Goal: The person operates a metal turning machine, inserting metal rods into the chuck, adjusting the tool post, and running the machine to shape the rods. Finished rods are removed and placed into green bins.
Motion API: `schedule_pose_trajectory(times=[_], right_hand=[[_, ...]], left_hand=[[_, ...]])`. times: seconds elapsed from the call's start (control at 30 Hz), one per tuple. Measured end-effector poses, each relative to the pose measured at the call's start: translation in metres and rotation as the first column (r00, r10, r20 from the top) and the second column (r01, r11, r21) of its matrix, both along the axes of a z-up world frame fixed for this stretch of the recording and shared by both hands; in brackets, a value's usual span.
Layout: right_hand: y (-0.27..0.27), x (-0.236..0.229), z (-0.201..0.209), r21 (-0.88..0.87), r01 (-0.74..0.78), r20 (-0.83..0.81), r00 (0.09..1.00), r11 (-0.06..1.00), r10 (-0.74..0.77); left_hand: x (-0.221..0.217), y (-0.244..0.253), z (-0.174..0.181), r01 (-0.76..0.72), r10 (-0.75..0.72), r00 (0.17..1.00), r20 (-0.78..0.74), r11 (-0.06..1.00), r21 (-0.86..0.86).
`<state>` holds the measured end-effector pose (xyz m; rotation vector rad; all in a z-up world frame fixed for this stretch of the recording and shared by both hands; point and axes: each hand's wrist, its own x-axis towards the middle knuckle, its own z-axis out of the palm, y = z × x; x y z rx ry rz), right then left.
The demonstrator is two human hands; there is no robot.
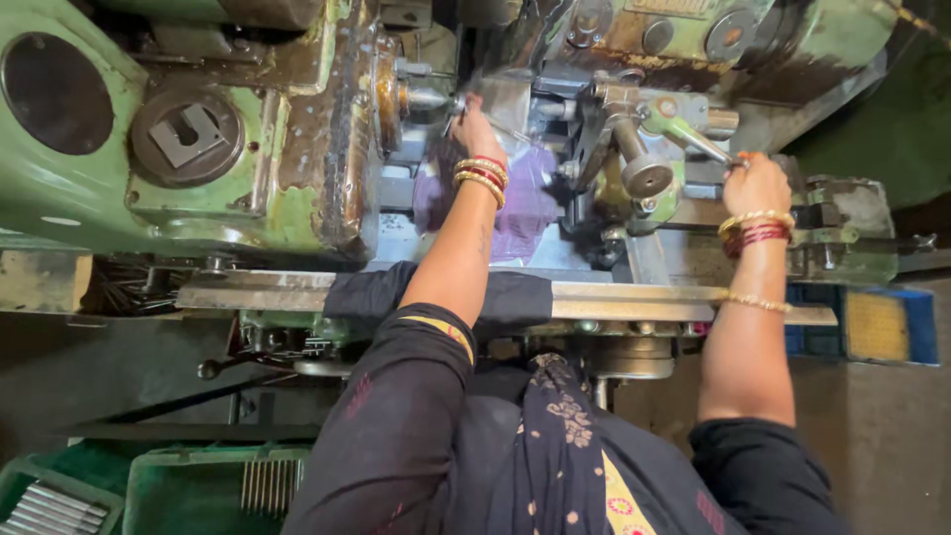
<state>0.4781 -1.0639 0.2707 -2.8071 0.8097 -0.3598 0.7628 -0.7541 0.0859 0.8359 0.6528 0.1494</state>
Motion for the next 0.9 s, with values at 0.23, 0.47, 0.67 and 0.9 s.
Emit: schedule_pose_trajectory(times=[0.23,0.47,0.67,0.9], right_hand=[[-0.05,0.023,-0.017,-0.032,-0.116,0.072,0.99,0.993,0.118],[-0.049,0.018,-0.02,-0.034,-0.121,0.091,0.988,0.992,0.124],[-0.045,0.019,-0.016,-0.043,-0.126,0.127,0.983,0.991,0.13],[-0.037,0.017,-0.007,-0.008,-0.097,0.105,0.99,0.995,0.097]], left_hand=[[0.016,0.017,-0.012,0.167,-0.152,0.983,-0.103,0.973,0.162],[0.021,0.017,-0.009,0.136,-0.135,0.989,-0.067,0.991,0.015],[0.022,0.014,-0.01,0.092,-0.092,0.996,-0.018,0.996,-0.008],[0.022,0.011,-0.012,0.109,-0.108,0.992,-0.059,0.994,0.02]])
